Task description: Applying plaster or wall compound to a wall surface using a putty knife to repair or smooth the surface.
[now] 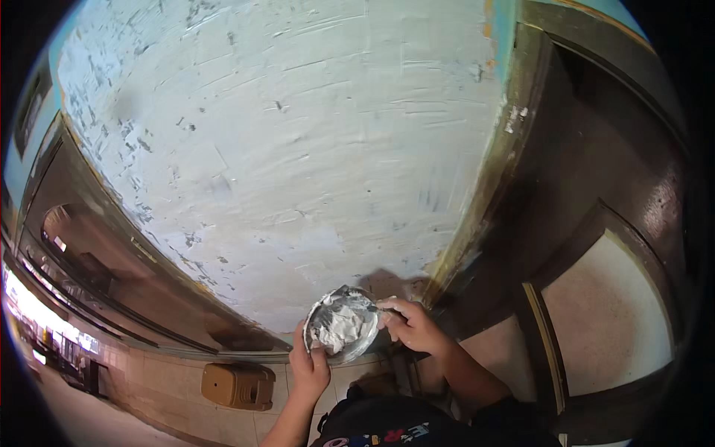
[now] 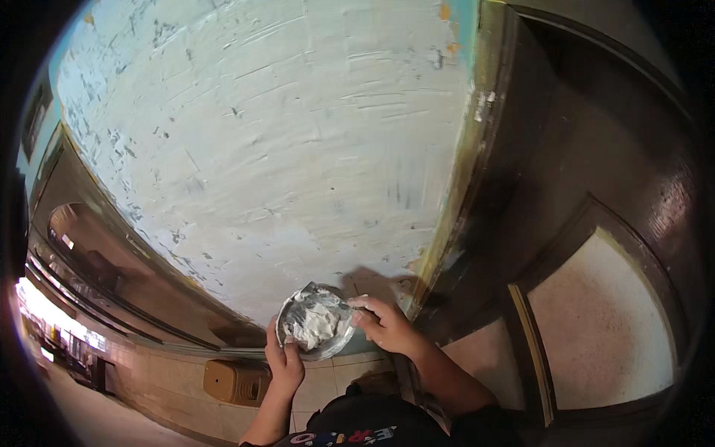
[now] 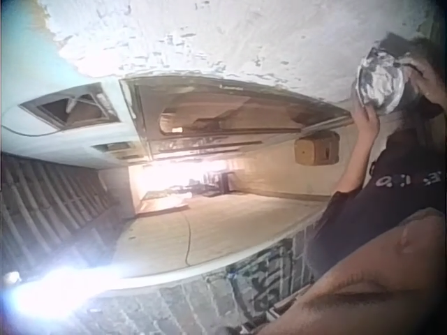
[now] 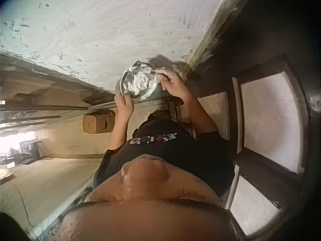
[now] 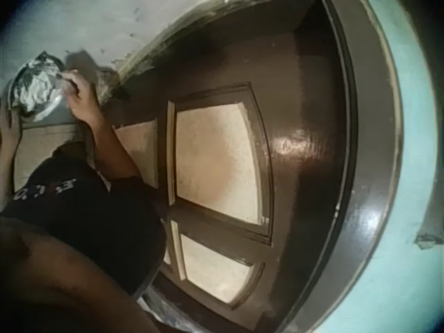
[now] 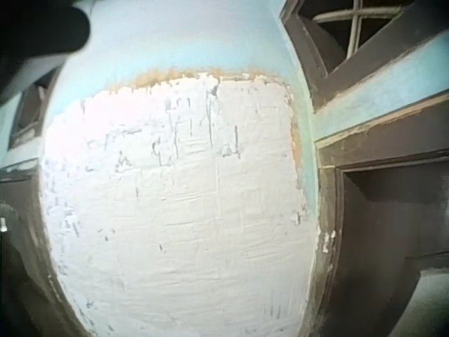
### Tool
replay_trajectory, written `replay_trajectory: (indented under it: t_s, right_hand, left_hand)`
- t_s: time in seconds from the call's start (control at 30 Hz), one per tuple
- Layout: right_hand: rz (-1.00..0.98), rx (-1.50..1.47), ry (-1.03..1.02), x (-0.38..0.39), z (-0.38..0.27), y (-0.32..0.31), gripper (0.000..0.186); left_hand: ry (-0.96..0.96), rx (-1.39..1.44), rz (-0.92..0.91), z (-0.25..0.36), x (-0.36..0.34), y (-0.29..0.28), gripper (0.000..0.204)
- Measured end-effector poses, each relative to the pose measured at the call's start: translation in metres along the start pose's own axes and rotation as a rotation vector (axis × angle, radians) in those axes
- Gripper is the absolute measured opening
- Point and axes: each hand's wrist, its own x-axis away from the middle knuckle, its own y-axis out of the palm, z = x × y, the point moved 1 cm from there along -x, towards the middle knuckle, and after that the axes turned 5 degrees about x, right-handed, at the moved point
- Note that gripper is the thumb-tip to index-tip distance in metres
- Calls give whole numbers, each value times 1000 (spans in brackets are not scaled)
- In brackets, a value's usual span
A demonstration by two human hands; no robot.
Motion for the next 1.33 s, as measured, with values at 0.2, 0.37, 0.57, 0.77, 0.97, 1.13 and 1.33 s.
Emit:
replay_trajectory:
  t_s: [0.2,0.37,0.57,0.77,0.97,1.13,1.33]
  right_hand:
    - [-157,-293,90,-16,11,13,24]
    - [-233,-519,242,-19,24,26,26]
    - [-407,-797,290,-36,-1,32,23]
    - [-351,-710,45,-59,-82,16,26]
    - [190,462,-572,-84,-161,-1,32]
    - [564,1222,-966,-105,-192,-22,40]
    - [617,1518,-934,-120,-206,-41,43]
  left_hand:
    - [-63,-91,-56,5,-13,-14,44]
    - [-200,-159,-160,9,-20,-26,53]
    - [-396,384,-4,-41,0,-26,47]
    - [-688,850,157,-34,-11,-42,46]
    - [-762,747,105,-58,-7,-60,47]
    - [-663,853,121,-77,4,-63,45]
    - [-722,771,108,-75,4,-67,48]
